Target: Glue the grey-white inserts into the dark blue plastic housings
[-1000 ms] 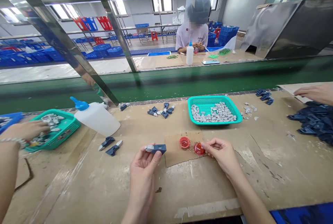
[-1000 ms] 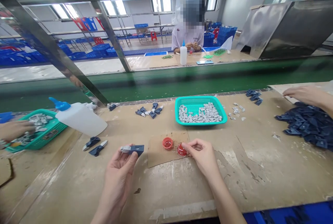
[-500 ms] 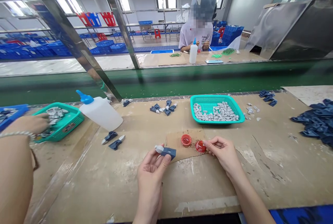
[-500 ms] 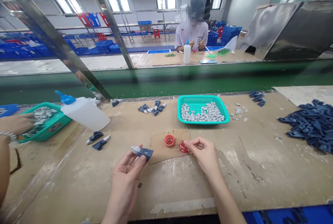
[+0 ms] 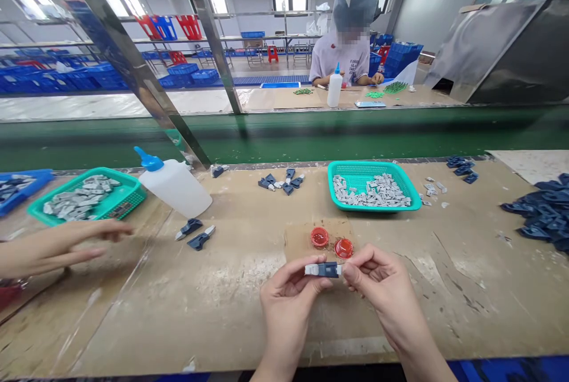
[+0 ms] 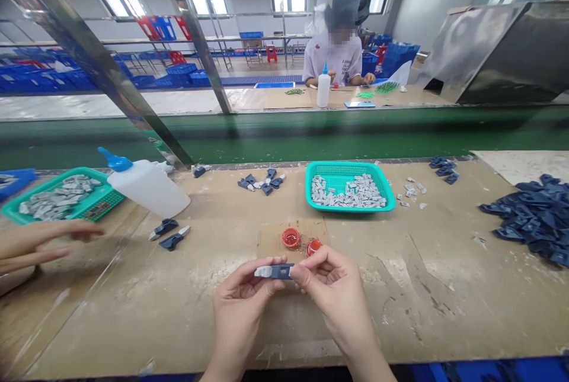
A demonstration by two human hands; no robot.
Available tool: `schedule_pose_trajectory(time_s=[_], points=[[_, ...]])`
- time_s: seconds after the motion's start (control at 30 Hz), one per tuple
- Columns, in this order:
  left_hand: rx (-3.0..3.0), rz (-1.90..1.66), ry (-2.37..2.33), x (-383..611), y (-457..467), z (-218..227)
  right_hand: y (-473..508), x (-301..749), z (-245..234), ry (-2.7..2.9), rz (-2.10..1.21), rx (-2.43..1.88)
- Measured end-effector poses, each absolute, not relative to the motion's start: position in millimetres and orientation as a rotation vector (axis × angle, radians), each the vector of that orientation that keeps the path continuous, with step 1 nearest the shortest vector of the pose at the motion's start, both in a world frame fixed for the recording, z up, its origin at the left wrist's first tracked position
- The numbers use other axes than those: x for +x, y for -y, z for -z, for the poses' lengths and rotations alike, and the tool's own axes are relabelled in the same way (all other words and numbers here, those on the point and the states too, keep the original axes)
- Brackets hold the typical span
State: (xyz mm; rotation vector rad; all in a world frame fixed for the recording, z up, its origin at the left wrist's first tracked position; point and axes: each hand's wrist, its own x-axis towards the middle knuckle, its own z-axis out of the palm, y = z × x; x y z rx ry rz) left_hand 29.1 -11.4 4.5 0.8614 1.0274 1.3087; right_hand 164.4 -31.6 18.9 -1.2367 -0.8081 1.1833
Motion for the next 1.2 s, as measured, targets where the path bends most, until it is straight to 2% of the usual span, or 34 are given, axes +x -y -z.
schedule_pose_trajectory(time_s=[0.27, 0.57, 0.67, 0.87, 1.2], points=[[0.947, -1.340, -0.994, 29.7, 17.7, -11.7, 31.8, 166.1, -11.0, 0.822, -1.318, -1.223], [1.343, -1.191, -0.876, 12.7, 16.5, -20.2, 44.5, 166.8, -9.6, 0.834, -1.606, -1.110], [1.367, -1.175, -0.895, 14.7, 18.2, -20.0, 46.0, 162.6, -10.2, 0.792, -1.555, -1.082], [0.960, -1.033, -0.841, 28.2, 15.9, -10.8, 36.8, 155.3, -11.8, 0.723, -1.370, -1.145], [0.897, -0.955, -0.859, 25.9, 5.7, -15.4, 37.8, 159.7, -14.0, 1.029, -1.270, -1.297]])
